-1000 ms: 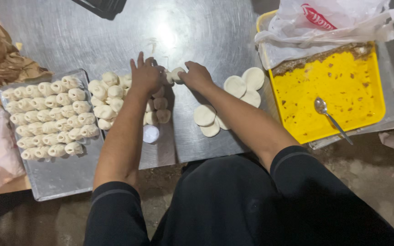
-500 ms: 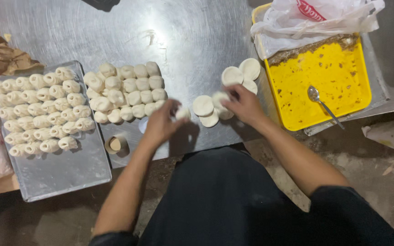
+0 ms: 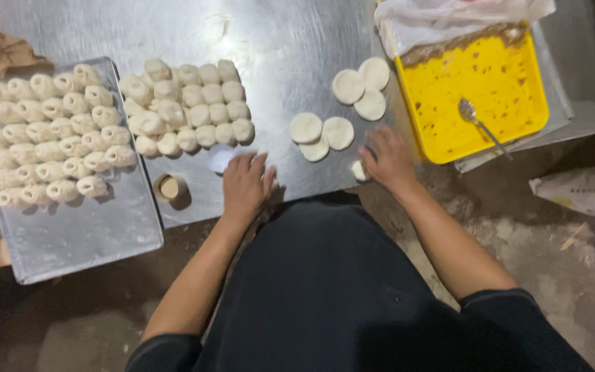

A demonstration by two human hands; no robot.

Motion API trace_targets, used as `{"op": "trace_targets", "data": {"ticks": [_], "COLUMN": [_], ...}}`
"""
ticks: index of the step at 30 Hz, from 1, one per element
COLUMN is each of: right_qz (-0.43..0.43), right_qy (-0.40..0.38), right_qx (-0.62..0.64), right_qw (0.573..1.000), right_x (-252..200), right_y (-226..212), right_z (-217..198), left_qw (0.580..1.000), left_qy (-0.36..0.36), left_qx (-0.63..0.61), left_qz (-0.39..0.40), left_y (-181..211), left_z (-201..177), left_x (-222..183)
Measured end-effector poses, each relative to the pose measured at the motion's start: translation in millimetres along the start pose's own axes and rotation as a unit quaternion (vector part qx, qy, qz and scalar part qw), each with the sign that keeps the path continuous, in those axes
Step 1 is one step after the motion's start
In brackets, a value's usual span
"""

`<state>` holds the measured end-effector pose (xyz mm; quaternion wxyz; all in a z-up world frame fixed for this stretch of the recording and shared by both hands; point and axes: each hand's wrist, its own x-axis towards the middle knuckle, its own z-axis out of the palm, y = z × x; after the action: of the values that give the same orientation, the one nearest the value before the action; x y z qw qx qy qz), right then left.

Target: The person flattens small pieces of dough, fills them with a dark mixture using a spoon, and pleats the dough into filled buns.

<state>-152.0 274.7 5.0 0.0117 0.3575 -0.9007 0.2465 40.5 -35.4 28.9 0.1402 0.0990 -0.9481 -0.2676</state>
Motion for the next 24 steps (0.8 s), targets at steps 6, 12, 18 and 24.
{"op": "trace_targets", "data": {"ticks": [6, 12, 18, 24], "right_qz": [0.044, 0.09, 0.064, 0.072], "right_qy": [-0.011, -0.062, -0.105, -0.135], "right_qx": [-0.125, -0.1, -0.091, -0.083], "right_qw": [0.991, 0.989, 0.988, 0.985], "right_x": [2.9, 11.8, 10.1, 35.1], "right_y": [-27.9, -15.5, -30.9, -32.9], "right_z": [55.6, 48.0, 59.5, 52.1], "left_qw": [0.989, 0.99, 0.991, 0.99], "left_qy": [-0.046, -0.109, -0.104, -0.113], "left_qx": [0.134, 0.091, 0.085, 0.085], "left_qz": [0.05, 0.004, -0.004, -0.029], "left_y": [-1.9, -3.4, 5.3, -1.2], "left_z": [47.4, 45.2, 49.6, 38.7], "left_x": [25.9, 31.5, 32.6, 41.3]}}
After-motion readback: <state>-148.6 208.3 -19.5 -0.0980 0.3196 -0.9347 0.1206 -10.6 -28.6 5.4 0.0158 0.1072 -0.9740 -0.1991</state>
